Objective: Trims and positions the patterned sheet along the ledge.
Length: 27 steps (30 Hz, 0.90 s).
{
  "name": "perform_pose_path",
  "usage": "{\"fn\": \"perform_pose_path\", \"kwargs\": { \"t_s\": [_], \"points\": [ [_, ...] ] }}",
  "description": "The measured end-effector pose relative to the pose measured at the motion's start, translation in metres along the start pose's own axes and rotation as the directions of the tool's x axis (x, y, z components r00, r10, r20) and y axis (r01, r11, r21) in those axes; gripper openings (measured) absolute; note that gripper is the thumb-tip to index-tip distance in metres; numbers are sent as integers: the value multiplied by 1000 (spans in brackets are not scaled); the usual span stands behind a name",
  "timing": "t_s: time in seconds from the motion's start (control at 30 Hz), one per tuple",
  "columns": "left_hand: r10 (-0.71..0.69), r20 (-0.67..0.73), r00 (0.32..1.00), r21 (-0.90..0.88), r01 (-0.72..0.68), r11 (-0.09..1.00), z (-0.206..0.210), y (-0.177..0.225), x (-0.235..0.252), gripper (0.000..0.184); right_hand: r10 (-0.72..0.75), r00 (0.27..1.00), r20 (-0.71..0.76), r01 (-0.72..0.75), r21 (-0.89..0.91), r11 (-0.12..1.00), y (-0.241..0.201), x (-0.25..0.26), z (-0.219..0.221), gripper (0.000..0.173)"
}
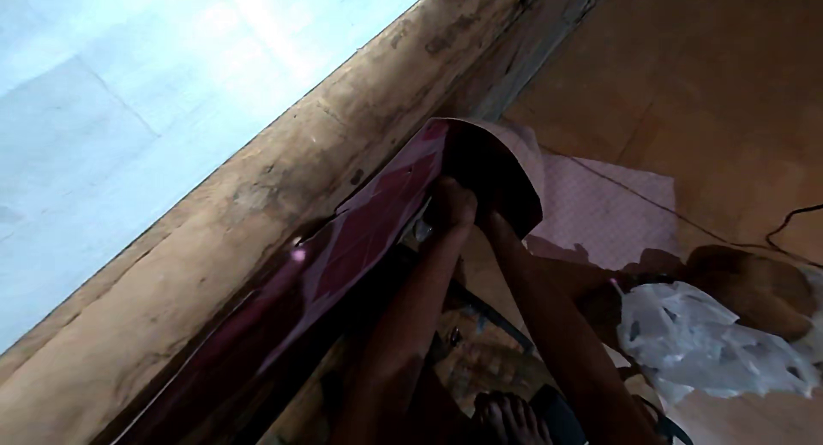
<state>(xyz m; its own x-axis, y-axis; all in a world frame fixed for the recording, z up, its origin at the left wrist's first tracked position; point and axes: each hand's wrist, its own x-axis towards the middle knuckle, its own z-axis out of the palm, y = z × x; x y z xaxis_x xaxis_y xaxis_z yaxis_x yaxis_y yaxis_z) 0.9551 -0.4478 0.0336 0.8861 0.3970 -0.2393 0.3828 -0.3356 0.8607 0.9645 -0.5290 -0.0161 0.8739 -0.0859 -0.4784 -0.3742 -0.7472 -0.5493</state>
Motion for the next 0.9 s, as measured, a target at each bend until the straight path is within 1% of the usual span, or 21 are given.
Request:
{"fn": "perform_pose_path", "kwargs": {
  "t_s": [0.03, 0.07, 0.13, 0.17, 0.2, 0.23, 0.27, 0.3, 0.33, 0.37, 0.4, 0.43, 0.47, 0.5, 0.53, 0.57, 0.6, 0.63, 0.73, 0.83, 0.9],
  "points": [
    [33, -14, 999, 5, -33, 999, -2, -4, -3, 18, 9, 996, 87, -8, -18, 1000, -2, -21, -11, 38],
    [62, -24, 998, -6, -62, 998, -5, -9, -6, 17, 11, 993, 119, -10, -7, 1000, -1, -36, -17, 39],
    [137, -47, 990, -116, -141, 983, -12, -21, -16, 14, 9, 999, 49, -14, 122, 992, 12, -53, -13, 36],
    [129, -43, 991, -214, -135, 967, -16, -25, -24, 16, 12, 1000, 20, -15, 156, 988, 21, -60, -12, 45],
    [72, -28, 997, -332, -77, 940, -19, -27, -33, 18, -4, 1000, -9, 5, 116, 993, 29, -66, -11, 52],
    [-31, 5, 1000, -455, 29, 890, -23, -25, -43, 21, -50, 998, -38, 52, 49, 997, 37, -71, -10, 51],
    [-148, 58, 987, -564, 155, 811, -28, -21, -54, 24, -116, 992, -44, 115, -28, 993, 45, -75, -8, 47],
    [-253, 124, 959, -630, 273, 727, -34, -15, -64, 28, -189, 981, -39, 184, -103, 977, 52, -77, -5, 42],
    [-332, 185, 925, -667, 366, 649, -40, -9, -73, 32, -259, 965, -30, 252, -150, 956, 59, -79, -2, 41],
    [-383, 231, 895, -689, 428, 585, -43, -4, -82, 34, -341, 939, -53, 330, -149, 932, 65, -83, 1, 41],
    [-417, 262, 870, -701, 469, 537, -46, -1, -90, 34, -429, 894, -131, 420, -91, 903, 67, -90, 1, 38],
    [-434, 287, 854, -706, 495, 507, -47, 1, -97, 34, -469, 858, -208, 486, 32, 874, 66, -98, -1, 35],
    [-438, 311, 843, -704, 514, 490, -48, 2, -104, 34, -469, 840, -272, 529, 216, 821, 64, -105, -4, 33],
    [-441, 329, 835, -704, 529, 475, -49, 4, -111, 33, -439, 854, -280, 520, 446, 728, 59, -113, -8, 30],
    [-435, 349, 830, -706, 538, 461, -51, 5, -117, 33, -408, 879, -246, 460, 657, 597, 53, -120, -11, 26],
    [-434, 356, 828, -706, 542, 456, -51, 7, -123, 31, -394, 894, -212, 397, 781, 482, 48, -126, -14, 23],
    [-438, 361, 823, -712, 547, 440, -51, 9, -128, 29, -392, 899, -196, 358, 844, 398, 44, -131, -15, 20],
    [-439, 371, 818, -720, 552, 420, -52, 12, -133, 28, -397, 898, -190, 339, 874, 348, 42, -134, -17, 17],
    [-447, 397, 802, -727, 572, 380, -54, 21, -146, 25, -422, 885, -195, 338, 893, 297, 41, -138, -20, 16],
    [-459, 433, 775, -707, 609, 361, -56, 26, -157, 30, -475, 861, -182, 339, 902, 268, 46, -140, -25, 14],
    [-464, 459, 758, -688, 634, 353, -58, 28, -164, 27, -511, 838, -192, 339, 917, 211, 52, -141, -26, 12]
  ]
}}
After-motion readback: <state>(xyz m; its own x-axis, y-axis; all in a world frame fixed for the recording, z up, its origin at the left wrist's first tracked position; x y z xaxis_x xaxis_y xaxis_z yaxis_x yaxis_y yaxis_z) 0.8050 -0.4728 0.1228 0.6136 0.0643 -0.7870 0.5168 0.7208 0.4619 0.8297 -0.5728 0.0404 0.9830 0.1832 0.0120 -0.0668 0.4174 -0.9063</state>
